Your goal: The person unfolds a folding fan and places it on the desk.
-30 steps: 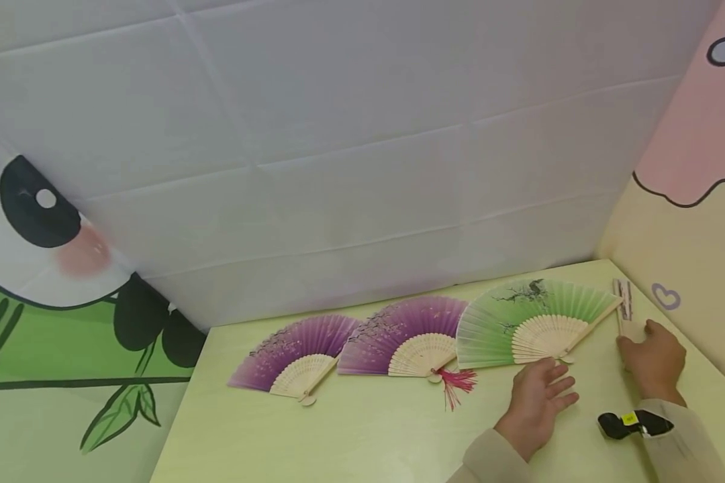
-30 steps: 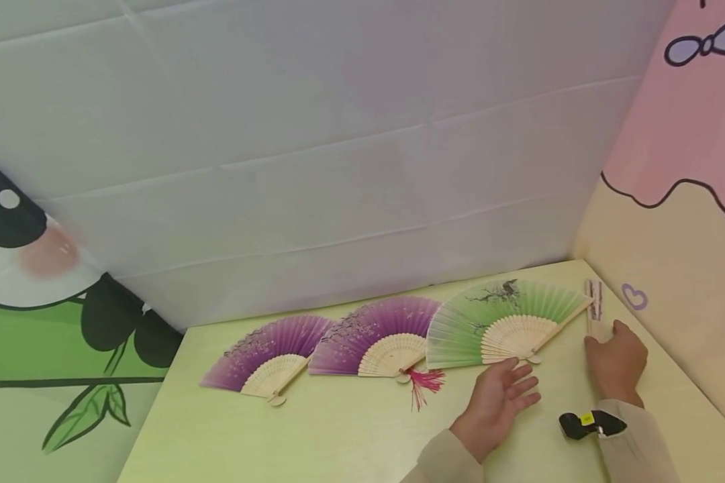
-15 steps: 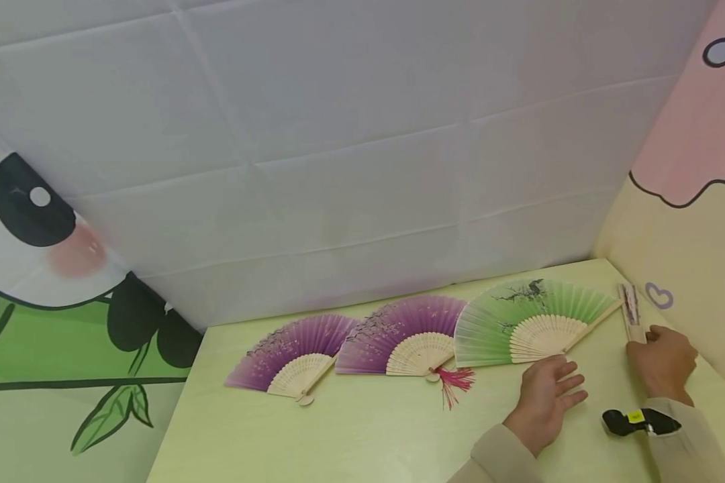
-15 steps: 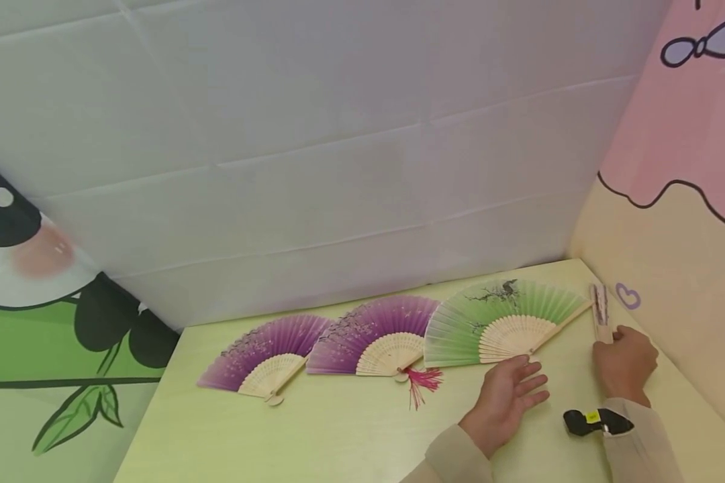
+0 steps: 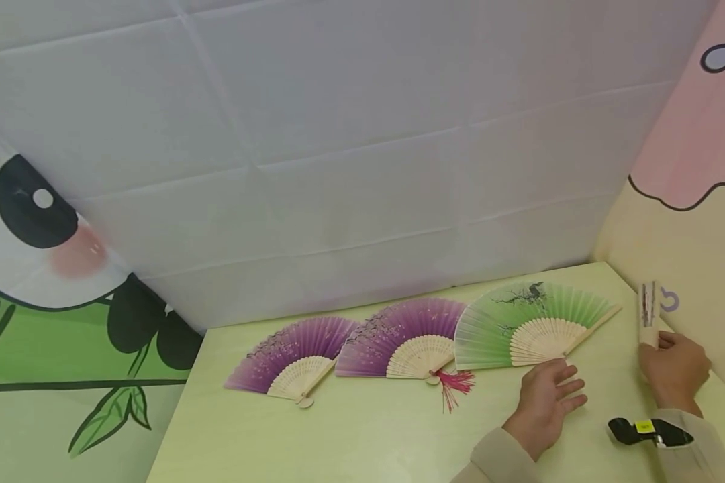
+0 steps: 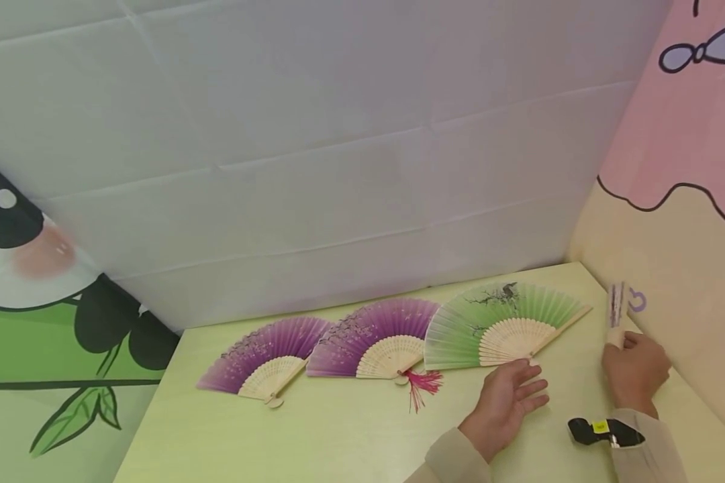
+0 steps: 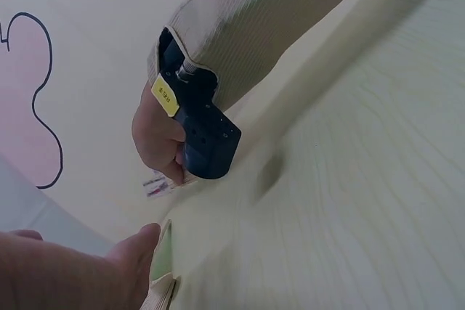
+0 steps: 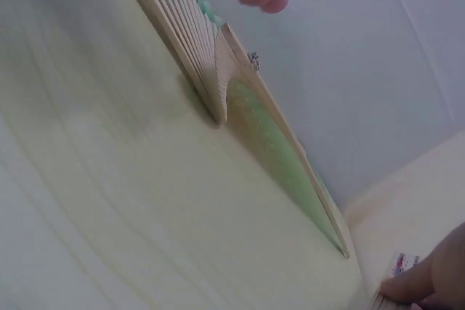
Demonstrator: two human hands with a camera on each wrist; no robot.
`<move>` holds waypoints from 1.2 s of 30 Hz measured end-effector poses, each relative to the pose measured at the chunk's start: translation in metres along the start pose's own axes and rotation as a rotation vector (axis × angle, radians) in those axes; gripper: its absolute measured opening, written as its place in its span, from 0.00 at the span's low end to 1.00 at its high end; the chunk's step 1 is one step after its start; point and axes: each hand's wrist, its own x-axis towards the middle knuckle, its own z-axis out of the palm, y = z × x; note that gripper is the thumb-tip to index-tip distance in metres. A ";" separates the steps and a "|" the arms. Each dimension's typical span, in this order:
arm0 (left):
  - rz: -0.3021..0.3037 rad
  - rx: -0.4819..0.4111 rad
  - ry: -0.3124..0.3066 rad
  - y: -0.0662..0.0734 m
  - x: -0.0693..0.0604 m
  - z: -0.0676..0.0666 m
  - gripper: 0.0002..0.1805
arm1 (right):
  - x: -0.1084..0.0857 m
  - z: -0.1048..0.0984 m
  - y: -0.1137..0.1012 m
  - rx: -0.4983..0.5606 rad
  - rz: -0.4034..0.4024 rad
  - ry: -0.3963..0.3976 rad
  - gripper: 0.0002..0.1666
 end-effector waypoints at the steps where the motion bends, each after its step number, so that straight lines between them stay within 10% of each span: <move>1: 0.001 0.001 0.000 0.000 0.000 -0.001 0.15 | -0.001 0.000 -0.001 0.006 0.007 0.017 0.27; 11: 0.036 0.023 0.021 0.000 0.000 -0.010 0.12 | -0.024 -0.006 -0.022 0.167 0.090 -0.102 0.33; 25: 0.117 0.015 0.051 0.002 0.008 -0.029 0.16 | -0.079 0.018 -0.056 0.197 -0.192 -0.248 0.27; 36: 0.137 0.012 0.066 0.009 0.013 -0.043 0.17 | -0.099 0.026 -0.070 0.235 -0.267 -0.395 0.28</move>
